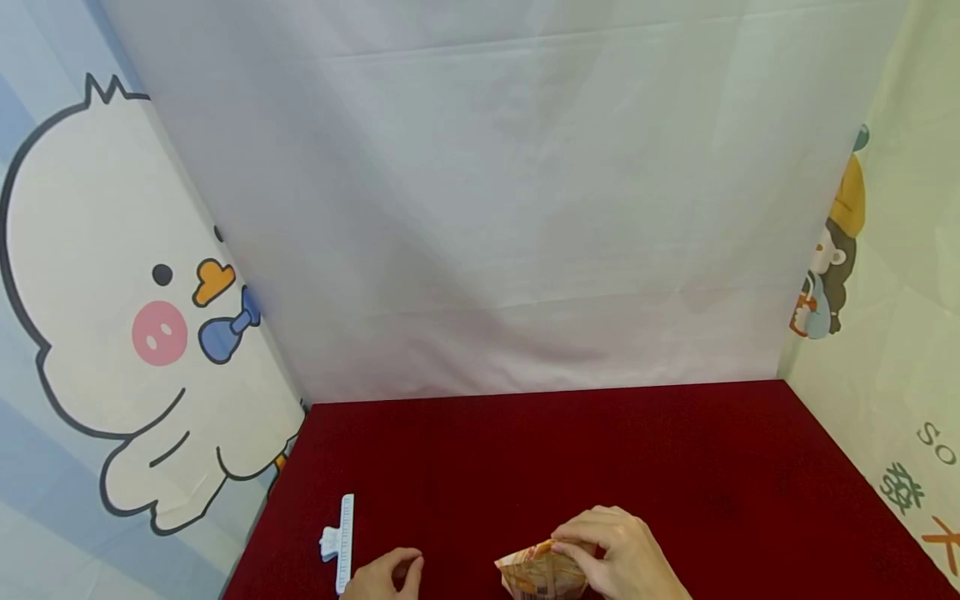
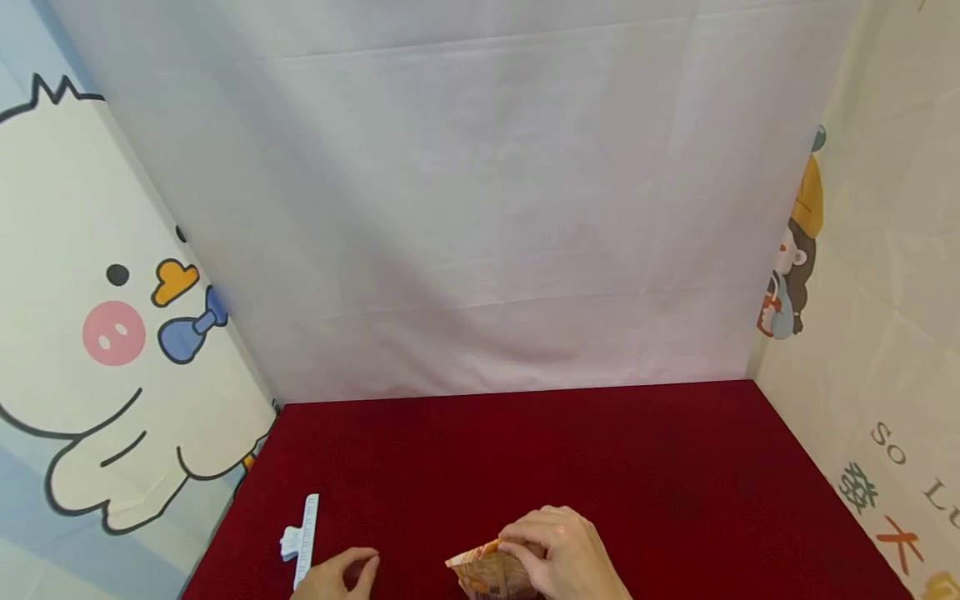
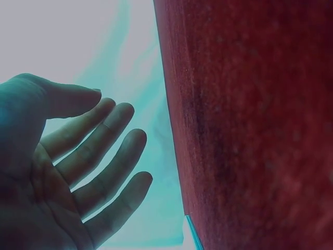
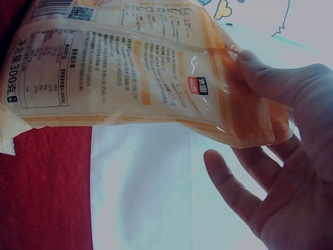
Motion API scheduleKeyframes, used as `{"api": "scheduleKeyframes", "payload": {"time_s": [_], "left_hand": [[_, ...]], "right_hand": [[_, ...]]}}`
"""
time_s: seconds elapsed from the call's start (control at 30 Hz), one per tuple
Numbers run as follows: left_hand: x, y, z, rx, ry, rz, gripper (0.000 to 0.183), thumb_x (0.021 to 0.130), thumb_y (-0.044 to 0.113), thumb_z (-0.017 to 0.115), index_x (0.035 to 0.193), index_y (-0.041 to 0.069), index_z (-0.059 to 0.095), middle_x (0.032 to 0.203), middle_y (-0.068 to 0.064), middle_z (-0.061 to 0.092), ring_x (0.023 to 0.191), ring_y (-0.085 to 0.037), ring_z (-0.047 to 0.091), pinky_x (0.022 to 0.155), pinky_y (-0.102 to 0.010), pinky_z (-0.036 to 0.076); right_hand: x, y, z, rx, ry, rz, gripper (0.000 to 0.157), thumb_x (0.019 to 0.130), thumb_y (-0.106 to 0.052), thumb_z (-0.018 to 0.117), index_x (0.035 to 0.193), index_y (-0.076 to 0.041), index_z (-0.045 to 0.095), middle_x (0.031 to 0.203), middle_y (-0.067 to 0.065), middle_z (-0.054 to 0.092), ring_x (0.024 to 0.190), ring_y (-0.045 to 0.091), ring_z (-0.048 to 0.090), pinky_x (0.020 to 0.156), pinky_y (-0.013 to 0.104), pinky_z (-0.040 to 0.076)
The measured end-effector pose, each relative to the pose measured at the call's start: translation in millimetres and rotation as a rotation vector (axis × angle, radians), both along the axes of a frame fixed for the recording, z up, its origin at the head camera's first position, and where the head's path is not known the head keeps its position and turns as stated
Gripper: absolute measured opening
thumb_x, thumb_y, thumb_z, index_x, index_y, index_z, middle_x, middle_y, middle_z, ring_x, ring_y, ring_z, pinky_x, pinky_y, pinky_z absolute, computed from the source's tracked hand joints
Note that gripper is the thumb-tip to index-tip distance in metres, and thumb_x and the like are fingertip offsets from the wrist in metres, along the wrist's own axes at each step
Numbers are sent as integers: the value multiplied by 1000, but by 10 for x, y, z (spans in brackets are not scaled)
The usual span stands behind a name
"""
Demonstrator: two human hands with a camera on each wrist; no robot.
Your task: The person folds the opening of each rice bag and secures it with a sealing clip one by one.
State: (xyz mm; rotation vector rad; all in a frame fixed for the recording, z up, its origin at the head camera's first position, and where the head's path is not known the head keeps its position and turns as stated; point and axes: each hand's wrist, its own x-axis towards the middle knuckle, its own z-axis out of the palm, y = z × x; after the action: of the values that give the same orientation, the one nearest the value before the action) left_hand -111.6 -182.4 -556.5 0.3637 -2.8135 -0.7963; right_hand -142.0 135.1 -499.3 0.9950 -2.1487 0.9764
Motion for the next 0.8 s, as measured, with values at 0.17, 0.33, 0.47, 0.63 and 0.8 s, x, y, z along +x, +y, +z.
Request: {"api": "scheduleKeyframes", "payload": {"time_s": [0.17, 0.33, 0.47, 0.63, 0.8], "left_hand": [[0, 9, -27, 1, 23, 11, 4, 84, 32, 75, 88, 29, 76, 68, 19, 65, 58, 5, 51, 52, -20, 38], [2, 3, -46, 9, 48, 28, 4, 84, 30, 76, 87, 28, 77, 68, 18, 66, 58, 5, 52, 52, -20, 39], [-3, -12, -33, 22, 10, 32, 5, 84, 31, 75, 88, 28, 77, 69, 18, 66, 59, 4, 53, 53, -20, 39], [-9, -40, 21, 56, -29, 26, 7, 86, 31, 73, 91, 28, 77, 73, 16, 70, 63, 1, 58, 55, -23, 41], [-4, -61, 10, 77, -19, 31, 8, 87, 31, 73, 93, 27, 77, 74, 17, 71, 63, 2, 60, 55, -23, 43]], "right_hand": [[7, 7, -6, 1, 5, -4, 26, 68, -12, 89, 88, -25, 78, 86, -16, 74, 75, -2, 65, 70, 10, 48], [18, 6, -12, -6, -1, -2, 27, 68, -12, 89, 89, -24, 78, 86, -16, 74, 75, -2, 65, 71, 11, 49], [30, -1, -10, -10, -15, -3, 26, 68, -12, 89, 89, -24, 78, 86, -16, 74, 75, -2, 65, 72, 10, 48], [33, -2, -2, -14, -13, -4, 27, 68, -11, 89, 89, -24, 78, 87, -15, 74, 76, -1, 65, 74, 11, 49], [31, 6, -7, -14, -10, -3, 28, 68, -11, 89, 89, -24, 78, 87, -15, 74, 76, -1, 65, 73, 11, 49]]}}
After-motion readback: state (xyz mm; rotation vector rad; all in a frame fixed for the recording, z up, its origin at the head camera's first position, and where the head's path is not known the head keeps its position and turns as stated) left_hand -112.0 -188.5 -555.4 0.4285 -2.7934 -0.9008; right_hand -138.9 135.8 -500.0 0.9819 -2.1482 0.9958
